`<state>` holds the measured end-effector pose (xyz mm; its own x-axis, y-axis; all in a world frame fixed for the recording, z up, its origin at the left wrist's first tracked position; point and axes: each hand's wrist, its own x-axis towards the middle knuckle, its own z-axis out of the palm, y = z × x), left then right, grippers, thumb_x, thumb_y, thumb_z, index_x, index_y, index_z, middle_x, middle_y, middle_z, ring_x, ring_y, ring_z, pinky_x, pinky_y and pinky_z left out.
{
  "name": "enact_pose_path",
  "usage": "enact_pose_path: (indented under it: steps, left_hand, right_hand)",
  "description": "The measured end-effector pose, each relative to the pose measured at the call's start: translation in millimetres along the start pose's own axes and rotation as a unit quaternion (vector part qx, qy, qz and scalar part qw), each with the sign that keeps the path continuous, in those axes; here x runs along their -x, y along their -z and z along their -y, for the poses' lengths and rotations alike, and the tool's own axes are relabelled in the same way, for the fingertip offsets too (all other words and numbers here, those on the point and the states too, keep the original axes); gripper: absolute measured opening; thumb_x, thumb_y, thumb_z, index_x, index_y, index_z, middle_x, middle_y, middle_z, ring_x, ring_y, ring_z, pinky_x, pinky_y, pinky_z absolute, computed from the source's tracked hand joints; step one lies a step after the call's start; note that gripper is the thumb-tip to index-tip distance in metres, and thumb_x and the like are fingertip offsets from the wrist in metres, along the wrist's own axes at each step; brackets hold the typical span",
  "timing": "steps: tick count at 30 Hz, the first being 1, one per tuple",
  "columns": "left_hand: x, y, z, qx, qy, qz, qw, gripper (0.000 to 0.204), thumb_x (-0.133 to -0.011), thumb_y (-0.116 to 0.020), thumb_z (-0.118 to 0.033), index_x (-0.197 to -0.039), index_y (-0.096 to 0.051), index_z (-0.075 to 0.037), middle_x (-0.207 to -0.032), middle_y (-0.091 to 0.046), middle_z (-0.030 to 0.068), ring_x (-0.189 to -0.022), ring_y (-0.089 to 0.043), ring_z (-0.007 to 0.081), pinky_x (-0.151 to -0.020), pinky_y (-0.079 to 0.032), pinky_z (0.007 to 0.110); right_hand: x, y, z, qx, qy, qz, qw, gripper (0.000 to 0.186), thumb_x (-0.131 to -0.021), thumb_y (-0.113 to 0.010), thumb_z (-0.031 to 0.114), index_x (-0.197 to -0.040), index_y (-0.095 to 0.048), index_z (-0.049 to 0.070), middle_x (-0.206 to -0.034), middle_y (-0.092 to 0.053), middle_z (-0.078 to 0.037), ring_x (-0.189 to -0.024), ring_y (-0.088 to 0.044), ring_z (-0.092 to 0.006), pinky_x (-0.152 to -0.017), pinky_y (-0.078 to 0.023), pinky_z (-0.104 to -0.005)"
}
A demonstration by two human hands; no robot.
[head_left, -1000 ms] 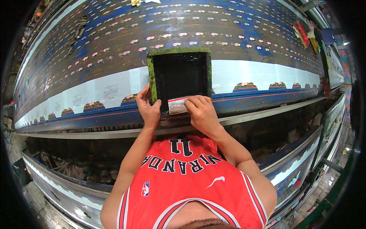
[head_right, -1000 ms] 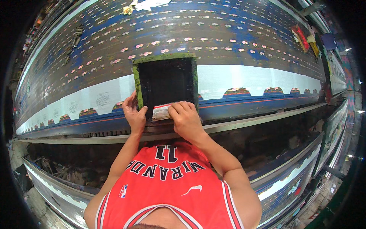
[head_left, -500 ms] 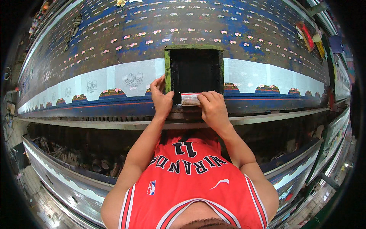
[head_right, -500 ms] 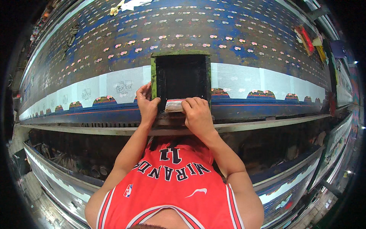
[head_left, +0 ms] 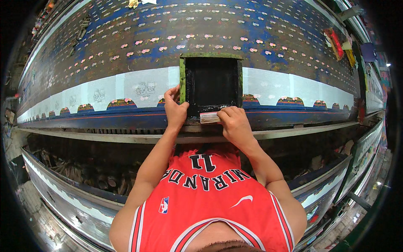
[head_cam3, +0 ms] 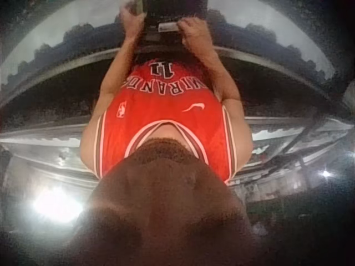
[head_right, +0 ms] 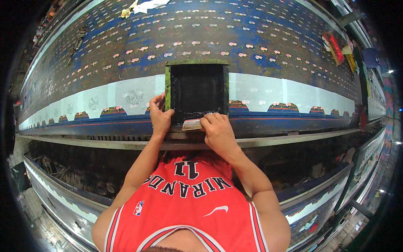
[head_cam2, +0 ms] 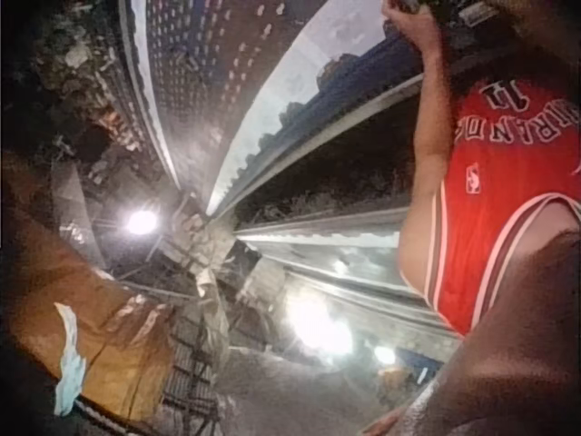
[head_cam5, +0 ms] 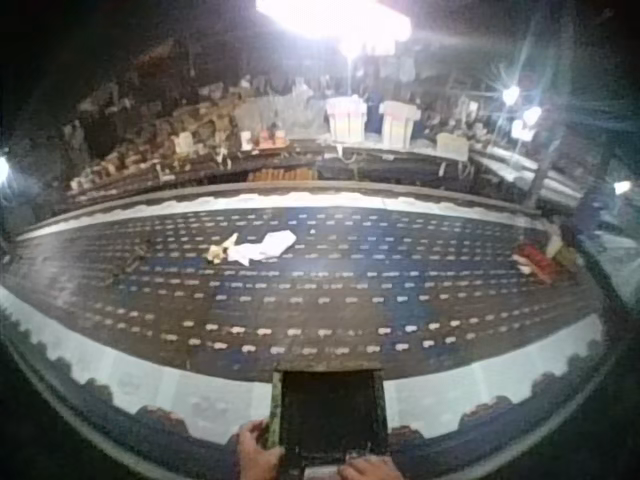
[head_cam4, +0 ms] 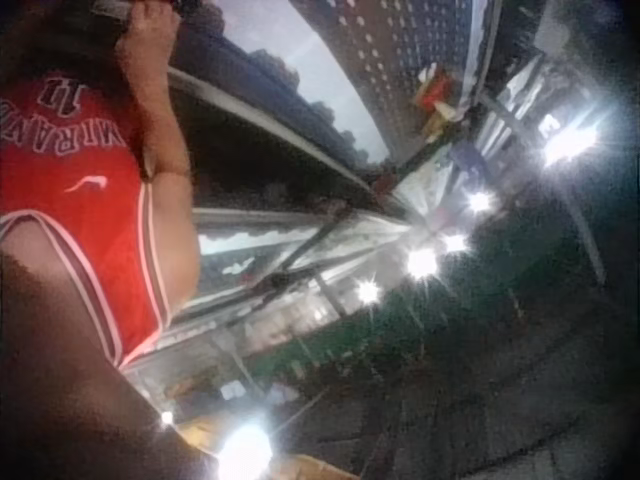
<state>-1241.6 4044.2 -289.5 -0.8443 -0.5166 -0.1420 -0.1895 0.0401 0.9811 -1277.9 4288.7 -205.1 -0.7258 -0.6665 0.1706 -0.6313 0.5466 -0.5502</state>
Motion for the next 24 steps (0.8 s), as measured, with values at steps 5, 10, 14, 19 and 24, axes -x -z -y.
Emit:
enact_pose_path:
  steps: [5, 10, 14, 19, 24]
  left_hand:
    - [-1.4, -0.1, -2.5, -0.006, 0.000, 0.007, 1.000, 0.071, -0.078, -0.067, 0.017, -0.141, -0.039, 0.004, -0.155, -0.054, 0.0251, -0.144, -0.055, 0.0316, -0.123, -0.044, 0.041]
    - [-0.8, 0.8, -2.5, -0.020, -0.015, 0.000, 1.000, 0.069, -0.077, -0.069, 0.016, -0.140, -0.041, 0.005, -0.153, -0.056, 0.0250, -0.143, -0.056, 0.0308, -0.122, -0.045, 0.041]
    - [0.8, -1.0, -5.5, -0.010, -0.008, -0.002, 1.000, 0.067, -0.078, -0.067, 0.015, -0.139, -0.044, 0.005, -0.151, -0.058, 0.0243, -0.139, -0.060, 0.0305, -0.119, -0.047, 0.040]
    - [-1.4, -0.2, 8.3, -0.003, -0.032, -0.014, 0.999, 0.064, -0.078, -0.065, 0.015, -0.139, -0.046, 0.005, -0.149, -0.059, 0.0233, -0.135, -0.062, 0.0299, -0.117, -0.048, 0.039]
    - [-1.7, -0.6, 1.5, 0.011, -0.022, -0.002, 1.000, 0.063, -0.078, -0.065, 0.015, -0.137, -0.047, 0.005, -0.148, -0.060, 0.0227, -0.134, -0.063, 0.0294, -0.117, -0.049, 0.039]
  right_hand:
    - [-19.7, -21.3, 8.5, 0.023, 0.032, -0.045, 0.998, 0.030, -0.077, -0.071, 0.002, -0.107, -0.068, 0.005, -0.110, -0.069, -0.010, -0.108, -0.065, -0.0306, -0.096, -0.049, -0.0461]
    - [-28.6, -13.9, 14.8, 0.036, 0.027, -0.078, 0.996, 0.034, -0.076, -0.071, 0.001, -0.109, -0.067, 0.005, -0.114, -0.069, -0.011, -0.111, -0.065, -0.0308, -0.098, -0.048, -0.0464]
    - [-20.3, -23.4, -3.1, 0.041, 0.025, -0.049, 0.998, 0.034, -0.076, -0.072, 0.002, -0.109, -0.068, 0.006, -0.114, -0.069, -0.011, -0.112, -0.065, -0.0312, -0.097, -0.048, -0.0458]
    - [-45.8, 0.6, -14.4, 0.001, 0.033, 0.023, 0.999, 0.024, -0.075, -0.072, 0.002, -0.098, -0.068, 0.006, -0.102, -0.068, -0.011, -0.102, -0.065, -0.0330, -0.090, -0.049, -0.0467]
    - [-130.1, -9.6, -53.3, 0.035, 0.021, -0.073, 0.996, 0.013, -0.080, -0.074, 0.005, -0.092, -0.068, 0.007, -0.098, -0.069, -0.010, -0.098, -0.065, -0.0347, -0.085, -0.050, -0.0493]
